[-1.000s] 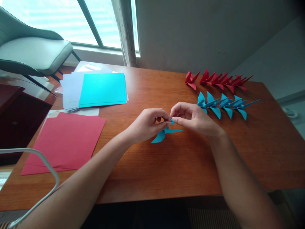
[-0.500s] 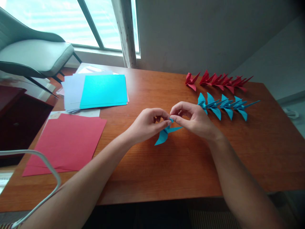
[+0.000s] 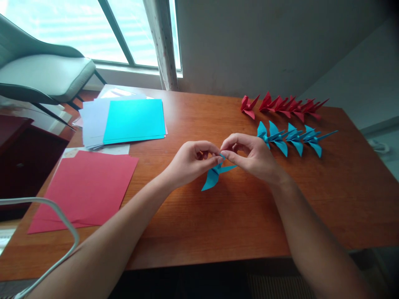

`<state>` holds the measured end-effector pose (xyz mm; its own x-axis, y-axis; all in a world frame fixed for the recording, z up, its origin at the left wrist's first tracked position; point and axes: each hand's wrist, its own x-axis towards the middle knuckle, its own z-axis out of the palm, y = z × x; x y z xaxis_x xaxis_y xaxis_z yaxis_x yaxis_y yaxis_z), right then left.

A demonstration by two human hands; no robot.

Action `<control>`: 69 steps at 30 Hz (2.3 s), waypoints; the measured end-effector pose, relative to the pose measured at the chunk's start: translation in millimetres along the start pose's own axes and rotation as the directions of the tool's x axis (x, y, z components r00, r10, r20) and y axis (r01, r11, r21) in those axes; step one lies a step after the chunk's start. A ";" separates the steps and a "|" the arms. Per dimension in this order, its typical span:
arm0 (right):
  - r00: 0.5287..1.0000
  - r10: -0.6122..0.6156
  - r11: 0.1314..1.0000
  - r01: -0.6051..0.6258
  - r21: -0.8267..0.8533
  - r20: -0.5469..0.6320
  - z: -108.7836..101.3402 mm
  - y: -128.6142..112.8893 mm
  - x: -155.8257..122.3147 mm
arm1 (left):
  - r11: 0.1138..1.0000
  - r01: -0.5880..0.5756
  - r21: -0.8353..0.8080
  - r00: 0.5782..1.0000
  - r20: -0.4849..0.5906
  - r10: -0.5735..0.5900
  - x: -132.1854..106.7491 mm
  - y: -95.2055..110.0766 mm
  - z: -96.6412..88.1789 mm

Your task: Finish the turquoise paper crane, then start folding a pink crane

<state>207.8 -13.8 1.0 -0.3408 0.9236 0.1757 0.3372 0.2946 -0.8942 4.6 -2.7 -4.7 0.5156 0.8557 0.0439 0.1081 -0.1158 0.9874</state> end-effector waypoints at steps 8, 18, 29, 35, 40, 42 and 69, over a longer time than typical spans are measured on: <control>0.999 -0.010 1.000 0.009 0.009 0.030 -2.9 -2.8 -0.2 | 1.000 0.005 0.004 1.000 -0.008 -0.005 1.5 -6.1 -0.6; 0.997 0.056 0.996 -0.059 0.061 0.044 -6.0 -4.0 -2.2 | 0.999 -0.009 0.048 0.999 -0.040 0.011 0.8 -6.1 0.4; 0.998 0.026 0.995 -0.032 0.098 0.057 -7.5 -4.3 -0.2 | 0.998 0.016 -0.061 0.999 0.029 -0.014 2.5 -7.5 -2.6; 0.998 0.038 0.995 -0.043 0.090 0.056 -4.9 -3.0 -1.5 | 0.990 0.060 -0.129 0.998 0.028 -0.057 1.2 -3.2 -1.9; 0.998 0.032 0.995 -0.036 0.090 0.052 -3.5 -2.1 -1.4 | 0.987 0.085 -0.138 0.996 0.025 -0.082 1.3 -4.2 -1.4; 0.998 0.036 0.995 -0.040 0.096 0.048 -3.6 -2.5 -1.2 | 0.984 0.094 -0.148 0.996 0.026 -0.091 1.2 -4.0 -1.5; 0.991 0.006 0.999 -0.011 -0.041 -0.135 9.7 -3.2 3.2 | 0.949 0.054 -0.311 0.967 -0.222 -0.127 1.3 -1.8 2.5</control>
<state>197.1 -14.1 0.4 -0.2169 0.9500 0.2248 0.3767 0.2939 -0.8785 7.2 -2.6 -6.8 0.2963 0.9538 -0.0494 -0.1339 0.0927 0.9866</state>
